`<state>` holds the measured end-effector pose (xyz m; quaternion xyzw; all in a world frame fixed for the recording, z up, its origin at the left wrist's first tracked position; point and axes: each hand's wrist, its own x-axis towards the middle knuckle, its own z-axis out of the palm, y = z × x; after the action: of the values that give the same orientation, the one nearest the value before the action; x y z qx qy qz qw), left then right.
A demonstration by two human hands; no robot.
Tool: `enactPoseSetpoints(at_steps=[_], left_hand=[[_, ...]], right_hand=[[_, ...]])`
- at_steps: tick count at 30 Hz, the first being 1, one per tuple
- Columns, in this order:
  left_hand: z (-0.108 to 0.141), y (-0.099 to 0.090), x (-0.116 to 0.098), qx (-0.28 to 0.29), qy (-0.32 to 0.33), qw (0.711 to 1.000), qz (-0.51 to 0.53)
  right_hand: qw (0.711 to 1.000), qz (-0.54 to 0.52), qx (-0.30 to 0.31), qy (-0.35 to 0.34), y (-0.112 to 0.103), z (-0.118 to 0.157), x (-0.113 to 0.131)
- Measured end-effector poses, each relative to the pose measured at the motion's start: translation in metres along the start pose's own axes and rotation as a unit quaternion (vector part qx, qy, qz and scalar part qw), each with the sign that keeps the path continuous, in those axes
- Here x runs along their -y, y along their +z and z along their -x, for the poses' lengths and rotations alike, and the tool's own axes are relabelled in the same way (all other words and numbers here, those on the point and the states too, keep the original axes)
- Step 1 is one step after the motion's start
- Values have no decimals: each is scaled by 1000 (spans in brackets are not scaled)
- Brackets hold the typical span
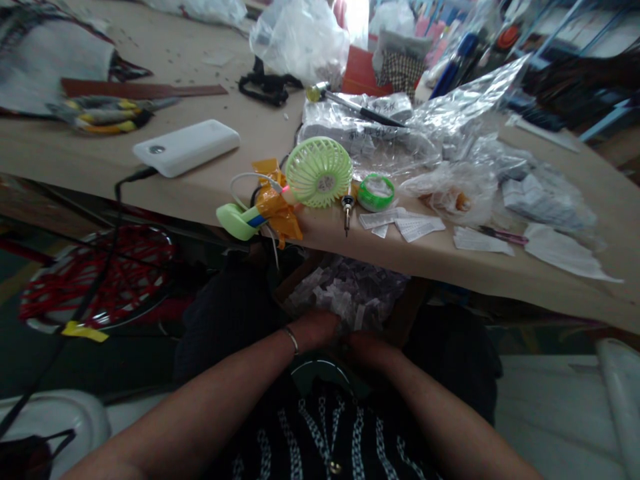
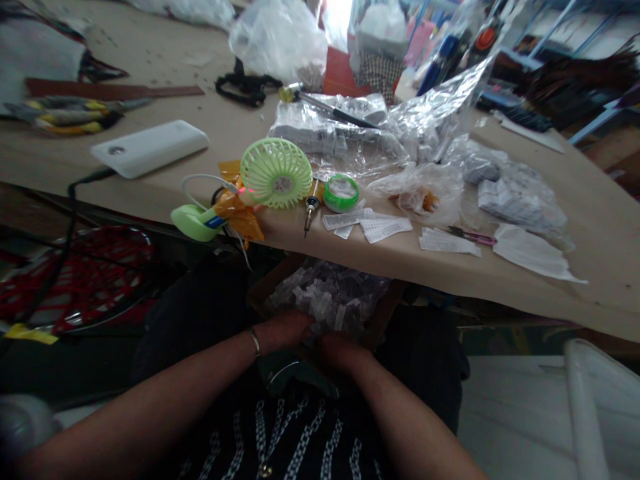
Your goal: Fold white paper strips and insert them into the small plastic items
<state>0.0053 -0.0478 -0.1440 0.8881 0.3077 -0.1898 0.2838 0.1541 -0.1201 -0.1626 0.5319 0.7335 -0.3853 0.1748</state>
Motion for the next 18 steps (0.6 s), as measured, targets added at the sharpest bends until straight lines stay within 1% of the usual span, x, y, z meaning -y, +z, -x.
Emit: enactPoseSetpoints(at_steps=[5,13,18], left_hand=[[1,0,1,-2,2,1000,0],[5,-5,-2,-3,0,1000,1],[4,-1,0,-10,4,1000,-1]], right_hand=[[1000,-2,1,5,0,0,1],[1000,5,-4,-4,0,1,1],[1000,12,-1,-2,0,2,0]])
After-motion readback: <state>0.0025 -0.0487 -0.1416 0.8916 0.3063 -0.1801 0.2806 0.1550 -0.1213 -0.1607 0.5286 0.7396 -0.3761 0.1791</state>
